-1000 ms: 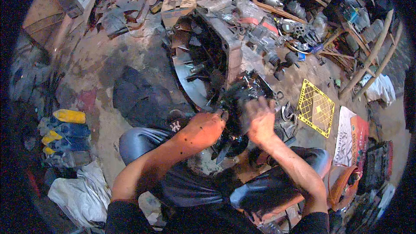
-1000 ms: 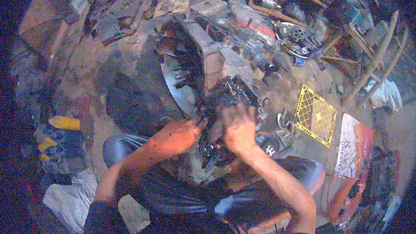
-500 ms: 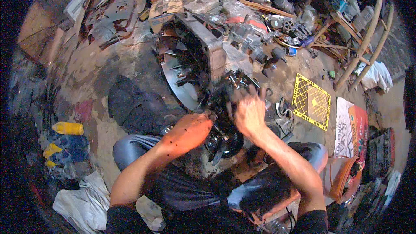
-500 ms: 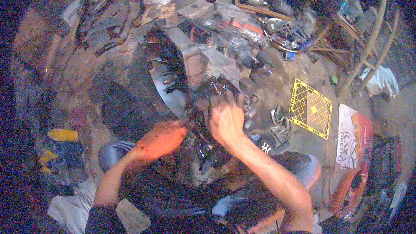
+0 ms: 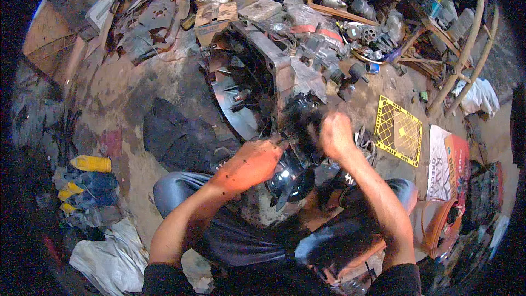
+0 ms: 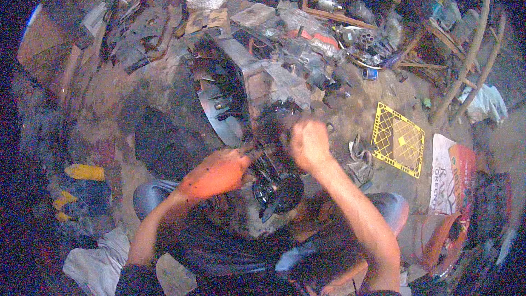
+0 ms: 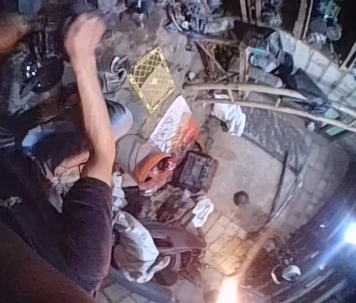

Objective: The person works on a metal automotive component by hand while sitting on the floor, handling small parts and placing them into the assembly.

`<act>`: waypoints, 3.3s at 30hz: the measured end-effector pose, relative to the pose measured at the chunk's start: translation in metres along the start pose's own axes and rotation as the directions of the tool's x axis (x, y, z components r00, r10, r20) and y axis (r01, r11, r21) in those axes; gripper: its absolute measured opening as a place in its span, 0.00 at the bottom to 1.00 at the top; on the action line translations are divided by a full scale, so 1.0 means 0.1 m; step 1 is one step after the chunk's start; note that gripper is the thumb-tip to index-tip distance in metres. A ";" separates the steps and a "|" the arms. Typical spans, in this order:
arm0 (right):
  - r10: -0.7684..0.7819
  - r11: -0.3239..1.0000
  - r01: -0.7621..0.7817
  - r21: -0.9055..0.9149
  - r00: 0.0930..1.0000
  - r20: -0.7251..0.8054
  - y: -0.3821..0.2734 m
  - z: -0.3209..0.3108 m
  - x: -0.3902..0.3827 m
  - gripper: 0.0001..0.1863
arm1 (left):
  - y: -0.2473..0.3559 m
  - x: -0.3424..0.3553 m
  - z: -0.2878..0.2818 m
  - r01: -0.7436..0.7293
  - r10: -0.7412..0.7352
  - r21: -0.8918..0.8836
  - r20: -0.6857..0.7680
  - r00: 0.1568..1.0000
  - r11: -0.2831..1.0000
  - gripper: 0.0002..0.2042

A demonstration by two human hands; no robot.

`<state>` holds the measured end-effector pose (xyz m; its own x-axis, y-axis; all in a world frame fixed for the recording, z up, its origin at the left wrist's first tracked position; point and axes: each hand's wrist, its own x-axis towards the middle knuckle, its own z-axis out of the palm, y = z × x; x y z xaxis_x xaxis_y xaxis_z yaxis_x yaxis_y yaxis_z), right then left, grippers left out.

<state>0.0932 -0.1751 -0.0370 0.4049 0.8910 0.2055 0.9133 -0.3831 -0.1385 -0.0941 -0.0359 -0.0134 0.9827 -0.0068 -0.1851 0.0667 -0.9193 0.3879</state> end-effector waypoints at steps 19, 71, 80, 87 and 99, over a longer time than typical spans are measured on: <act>0.329 0.901 -0.342 0.267 0.940 0.093 0.34 -0.22 0.15 0.23 | 0.03 0.11 0.09 -0.082 0.073 -0.071 -0.122 0.990 0.994 0.31; 0.082 0.787 -0.107 0.607 0.994 0.069 0.59 -0.50 0.08 0.20 | 0.19 1.14 -0.50 -0.092 0.051 0.135 0.276 0.960 0.987 0.17; 0.050 0.623 -0.096 0.776 0.995 0.084 0.75 -0.62 -0.20 0.16 | 0.45 0.94 -0.63 0.036 -0.061 0.107 0.244 0.968 0.994 0.15; 0.023 0.642 -0.155 0.751 0.983 0.184 0.88 -0.63 -0.28 0.18 | 0.46 0.76 -0.63 0.058 -0.071 0.068 0.208 0.975 0.996 0.16; 0.112 0.742 -0.179 0.647 0.983 0.143 0.64 -0.75 -0.02 0.18 | 0.33 0.84 -0.75 -0.027 0.022 0.072 0.065 0.998 0.997 0.20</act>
<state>0.1542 -0.2201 0.0267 0.4943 0.8680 0.0478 0.5759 -0.2858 -0.7659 0.0037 -0.0375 0.0516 0.9705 -0.0532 -0.2350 0.0273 -0.9448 0.3266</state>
